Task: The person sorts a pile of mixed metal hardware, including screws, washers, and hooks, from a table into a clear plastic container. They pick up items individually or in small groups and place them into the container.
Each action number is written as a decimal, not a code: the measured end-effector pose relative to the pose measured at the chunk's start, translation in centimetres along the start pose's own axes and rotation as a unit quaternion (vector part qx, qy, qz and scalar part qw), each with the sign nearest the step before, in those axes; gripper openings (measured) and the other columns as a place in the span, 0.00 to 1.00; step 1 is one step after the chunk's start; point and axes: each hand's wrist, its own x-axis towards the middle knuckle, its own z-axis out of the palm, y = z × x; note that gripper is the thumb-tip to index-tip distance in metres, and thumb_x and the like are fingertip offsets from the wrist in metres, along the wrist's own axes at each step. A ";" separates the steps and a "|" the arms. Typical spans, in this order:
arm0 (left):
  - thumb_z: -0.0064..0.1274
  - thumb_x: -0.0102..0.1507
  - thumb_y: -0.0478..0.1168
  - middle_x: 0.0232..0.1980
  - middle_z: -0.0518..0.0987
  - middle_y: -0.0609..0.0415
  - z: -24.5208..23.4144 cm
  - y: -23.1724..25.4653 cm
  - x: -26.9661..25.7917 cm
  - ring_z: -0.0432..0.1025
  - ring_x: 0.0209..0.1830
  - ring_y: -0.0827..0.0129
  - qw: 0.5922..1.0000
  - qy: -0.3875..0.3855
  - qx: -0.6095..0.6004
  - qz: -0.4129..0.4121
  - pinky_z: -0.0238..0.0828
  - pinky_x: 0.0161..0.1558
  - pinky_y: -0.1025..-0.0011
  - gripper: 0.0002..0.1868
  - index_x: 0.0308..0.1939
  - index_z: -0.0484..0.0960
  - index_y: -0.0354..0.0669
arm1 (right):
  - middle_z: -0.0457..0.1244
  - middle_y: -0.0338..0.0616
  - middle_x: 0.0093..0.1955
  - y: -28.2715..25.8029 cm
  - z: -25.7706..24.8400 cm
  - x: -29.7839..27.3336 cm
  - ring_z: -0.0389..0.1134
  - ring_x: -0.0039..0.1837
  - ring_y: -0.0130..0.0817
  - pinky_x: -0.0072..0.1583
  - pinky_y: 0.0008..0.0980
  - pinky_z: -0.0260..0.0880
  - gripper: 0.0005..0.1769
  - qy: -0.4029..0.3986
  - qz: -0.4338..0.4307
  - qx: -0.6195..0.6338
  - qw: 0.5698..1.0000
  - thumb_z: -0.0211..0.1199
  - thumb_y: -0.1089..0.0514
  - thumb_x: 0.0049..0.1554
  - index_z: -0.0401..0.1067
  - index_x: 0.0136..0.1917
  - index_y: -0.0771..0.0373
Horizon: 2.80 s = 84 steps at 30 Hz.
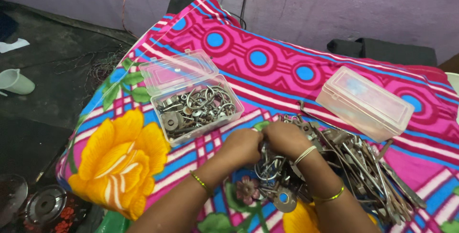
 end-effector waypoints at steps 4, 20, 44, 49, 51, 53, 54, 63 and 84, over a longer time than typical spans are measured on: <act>0.64 0.53 0.45 0.34 0.84 0.47 -5.6 -1.3 0.0 0.79 0.40 0.51 0.994 0.084 -0.063 -0.025 0.74 0.44 0.54 0.08 0.32 0.87 0.49 | 0.70 0.52 0.46 -0.9 1.0 0.7 0.73 0.51 0.51 0.52 0.48 0.74 0.13 -0.031 0.033 -0.029 0.999 0.69 0.53 0.47 0.77 0.45 0.59; 0.56 0.54 0.35 0.36 0.84 0.45 -8.4 -10.3 0.4 0.79 0.41 0.49 0.966 0.230 0.024 -0.112 0.76 0.45 0.54 0.06 0.31 0.88 0.50 | 0.71 0.46 0.39 -2.0 -1.0 0.7 0.72 0.43 0.42 0.46 0.42 0.68 0.12 0.046 0.069 0.128 0.988 0.72 0.51 0.51 0.76 0.42 0.59; 0.57 0.57 0.36 0.38 0.83 0.42 -7.9 -6.2 -0.9 0.78 0.40 0.46 0.980 0.198 -0.002 0.011 0.74 0.43 0.52 0.04 0.33 0.86 0.41 | 0.67 0.53 0.40 -8.4 2.7 0.4 0.69 0.44 0.55 0.46 0.53 0.69 0.09 0.084 -0.140 0.065 0.985 0.60 0.56 0.57 0.73 0.38 0.64; 0.58 0.51 0.36 0.34 0.82 0.41 -6.2 -6.4 -2.1 0.79 0.38 0.47 0.984 0.002 0.156 0.091 0.76 0.40 0.53 0.05 0.29 0.87 0.42 | 0.68 0.53 0.40 -6.4 0.8 0.0 0.70 0.45 0.54 0.47 0.52 0.70 0.05 0.070 -0.089 0.041 0.993 0.62 0.58 0.51 0.75 0.39 0.61; 0.59 0.50 0.36 0.34 0.82 0.42 -5.5 -6.0 -1.6 0.79 0.37 0.48 0.984 -0.014 0.151 0.089 0.76 0.39 0.54 0.05 0.29 0.87 0.42 | 0.68 0.53 0.40 -6.2 -0.5 -0.1 0.70 0.44 0.54 0.45 0.51 0.69 0.05 0.187 -0.101 0.097 0.972 0.64 0.59 0.51 0.75 0.41 0.63; 0.59 0.51 0.36 0.35 0.83 0.42 -4.8 -5.6 -1.2 0.80 0.37 0.49 0.984 -0.052 0.156 0.076 0.77 0.38 0.54 0.05 0.29 0.88 0.43 | 0.68 0.52 0.40 -6.3 -1.8 -0.6 0.69 0.42 0.52 0.44 0.48 0.68 0.08 0.352 -0.138 0.204 0.903 0.66 0.60 0.53 0.75 0.46 0.64; 0.57 0.53 0.35 0.35 0.83 0.43 -4.7 -5.6 -1.0 0.80 0.38 0.50 0.981 -0.081 0.163 0.064 0.77 0.39 0.55 0.05 0.30 0.88 0.44 | 0.68 0.50 0.41 -6.3 -2.3 -1.0 0.70 0.42 0.49 0.43 0.46 0.69 0.08 0.351 -0.123 0.241 0.897 0.67 0.59 0.53 0.75 0.46 0.64; 0.56 0.53 0.36 0.37 0.84 0.41 -3.6 -6.4 -1.9 0.80 0.39 0.50 0.981 -0.052 0.181 0.041 0.78 0.40 0.55 0.06 0.32 0.88 0.42 | 0.69 0.50 0.41 -5.0 -2.5 -1.7 0.71 0.46 0.52 0.46 0.49 0.71 0.04 0.109 -0.105 0.073 0.986 0.65 0.59 0.48 0.78 0.39 0.58; 0.55 0.58 0.33 0.42 0.81 0.44 -8.1 -4.6 -6.9 0.77 0.42 0.45 0.947 0.320 0.007 0.036 0.73 0.44 0.51 0.08 0.41 0.83 0.41 | 0.68 0.54 0.41 -6.0 1.7 -0.9 0.70 0.49 0.55 0.51 0.52 0.70 0.08 0.040 -0.100 -0.009 0.994 0.63 0.56 0.48 0.76 0.39 0.62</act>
